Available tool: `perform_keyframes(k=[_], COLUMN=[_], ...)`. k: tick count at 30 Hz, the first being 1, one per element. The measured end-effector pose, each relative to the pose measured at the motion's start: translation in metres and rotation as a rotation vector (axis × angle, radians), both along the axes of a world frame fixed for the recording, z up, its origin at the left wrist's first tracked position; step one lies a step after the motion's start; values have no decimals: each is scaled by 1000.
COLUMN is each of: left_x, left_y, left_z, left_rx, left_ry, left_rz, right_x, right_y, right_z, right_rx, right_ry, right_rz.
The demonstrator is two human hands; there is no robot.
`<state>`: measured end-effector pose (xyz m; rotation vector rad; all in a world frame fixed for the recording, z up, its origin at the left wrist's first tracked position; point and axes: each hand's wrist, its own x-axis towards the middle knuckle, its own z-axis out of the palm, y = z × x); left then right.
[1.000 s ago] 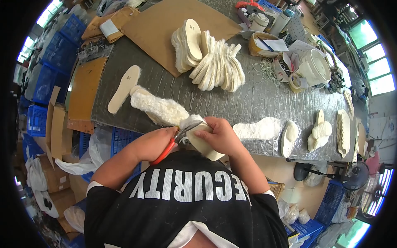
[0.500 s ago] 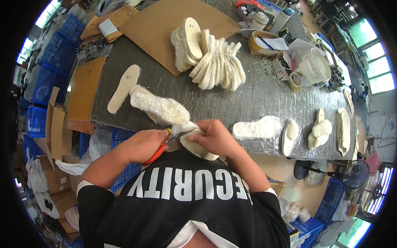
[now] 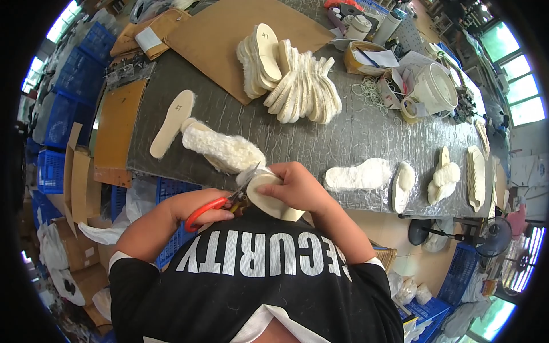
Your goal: Trimming excess material from white fur-lined shoe insoles using scissors.
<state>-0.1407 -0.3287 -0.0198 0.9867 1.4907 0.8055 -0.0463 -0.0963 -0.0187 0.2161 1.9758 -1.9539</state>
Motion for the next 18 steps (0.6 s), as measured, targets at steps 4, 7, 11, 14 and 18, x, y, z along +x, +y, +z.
perform_keyframes(k=[4, 7, 11, 14, 18], left_x=[-10, -21, -12, 1, 4], left_y=[-2, -24, -39, -17, 0], left_z=[6, 1, -4, -6, -6], left_rx=[-182, -350, -225, -207, -205], left_ry=[208, 375, 381, 356, 437], left_rz=[-79, -79, -31, 89, 129], right_x=[-1, 0, 1, -3, -4], right_y=[-2, 7, 16, 2, -3], right_z=[-6, -15, -21, -16, -14], right_rx=[89, 200, 78, 47, 51], right_ry=[-24, -102, -61, -44, -54], right_rz=[-17, -213, -242, -181, -144])
